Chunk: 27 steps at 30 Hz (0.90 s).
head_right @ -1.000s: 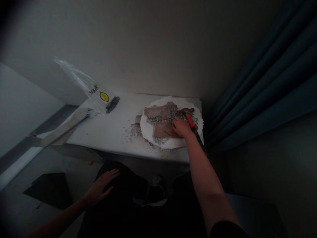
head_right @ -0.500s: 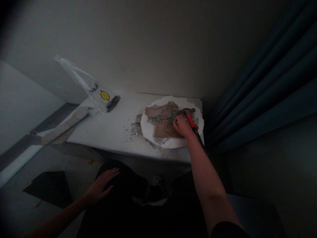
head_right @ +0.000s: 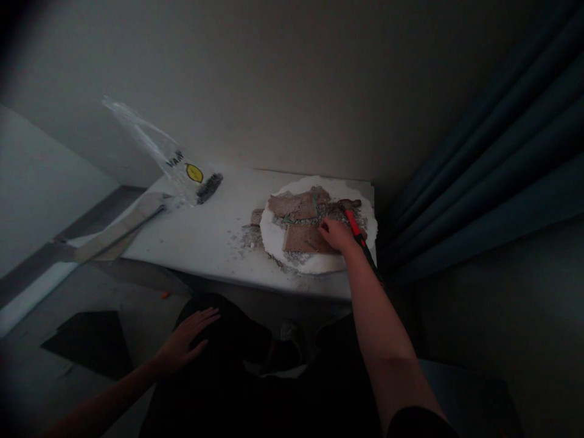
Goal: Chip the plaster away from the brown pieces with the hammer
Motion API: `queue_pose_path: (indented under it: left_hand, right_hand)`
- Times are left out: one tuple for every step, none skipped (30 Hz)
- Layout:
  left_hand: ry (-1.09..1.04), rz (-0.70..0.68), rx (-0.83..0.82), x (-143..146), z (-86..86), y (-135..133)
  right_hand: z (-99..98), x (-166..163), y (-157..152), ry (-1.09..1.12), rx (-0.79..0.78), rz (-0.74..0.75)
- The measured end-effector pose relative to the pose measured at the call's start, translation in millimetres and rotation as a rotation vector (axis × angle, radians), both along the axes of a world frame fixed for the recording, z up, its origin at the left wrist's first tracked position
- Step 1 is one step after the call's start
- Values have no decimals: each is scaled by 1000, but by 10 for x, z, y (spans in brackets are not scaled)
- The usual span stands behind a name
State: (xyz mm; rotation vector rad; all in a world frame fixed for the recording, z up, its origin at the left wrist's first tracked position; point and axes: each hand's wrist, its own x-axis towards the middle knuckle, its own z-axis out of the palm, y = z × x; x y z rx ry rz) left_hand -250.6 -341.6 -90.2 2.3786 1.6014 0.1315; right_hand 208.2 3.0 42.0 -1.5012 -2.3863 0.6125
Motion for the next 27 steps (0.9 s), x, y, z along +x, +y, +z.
queue_pose_path:
  left_hand:
    - [1,2,2,-2,-3,-3]
    - [1,2,4,-3,-7,-5]
    - [-1,0,9,-6,-12,-7]
    - [-3,-2,12,-8,-17,-8]
    - [-6,-6,16,-11,-23,-8]
    - [-7,-9,17,-15,-30,-6]
    - [-7,-10,19,-19,-36,-5]
    - [-5,-12,21,-24,-41,-3]
    - [-2,-14,23,-28,-45,-1]
    - [2,-15,24,-32,-47,0]
    - [6,-15,23,-34,-46,1]
    - [9,-16,21,-35,-42,1]
    - [11,-16,17,-34,-36,1]
    - [12,-16,10,-32,-29,-1]
    - [12,-14,6,-28,-22,-2]
    - [13,-12,2,-24,-17,-5]
    - [14,-10,0,-21,-14,-7]
    - [16,-8,-1,-20,-15,-10]
    - [18,-4,0,-21,-20,-12]
    - [19,-4,2,-24,-27,-13]
    - [20,-5,6,-29,-36,-14]
    - [20,-8,9,-35,-46,-14]
    - [21,-13,13,-41,-56,-13]
    - [21,-19,15,-46,-63,-11]
    - [22,-23,18,-49,-68,-10]
    - [22,-24,19,-51,-70,-9]
    - [22,-22,19,-50,-69,-8]
  right_hand:
    - [-10,7,15,-14,2,-11]
    - [-20,11,27,-29,2,-17]
    - [-28,11,36,-43,0,-19]
    - [-34,7,42,-55,-4,-19]
    - [-39,-1,46,-66,-7,-20]
    - [-43,-10,48,-75,-12,-21]
    - [-45,-20,51,-83,-17,-22]
    - [-45,-29,53,-90,-23,-23]
    - [-45,-38,56,-96,-29,-24]
    - [-42,-46,59,-102,-34,-23]
    - [-37,-52,62,-108,-38,-23]
    - [-31,-58,64,-113,-41,-21]
    - [-23,-64,64,-118,-42,-21]
    - [-14,-69,64,-123,-43,-21]
    - [-3,-74,62,-127,-43,-21]
    - [7,-79,59,-130,-42,-22]
    - [17,-83,55,-133,-42,-22]
    - [26,-87,52,-136,-43,-21]
    - [34,-90,49,-138,-45,-20]
    - [40,-92,46,-141,-46,-19]
    - [44,-94,45,-143,-48,-19]
    - [48,-95,44,-145,-50,-19]
    - [50,-95,43,-147,-51,-19]
    - [51,-96,43,-148,-52,-20]
    - [52,-96,44,-149,-53,-20]
    - [53,-96,44,-149,-54,-20]
    - [53,-95,44,-149,-55,-20]
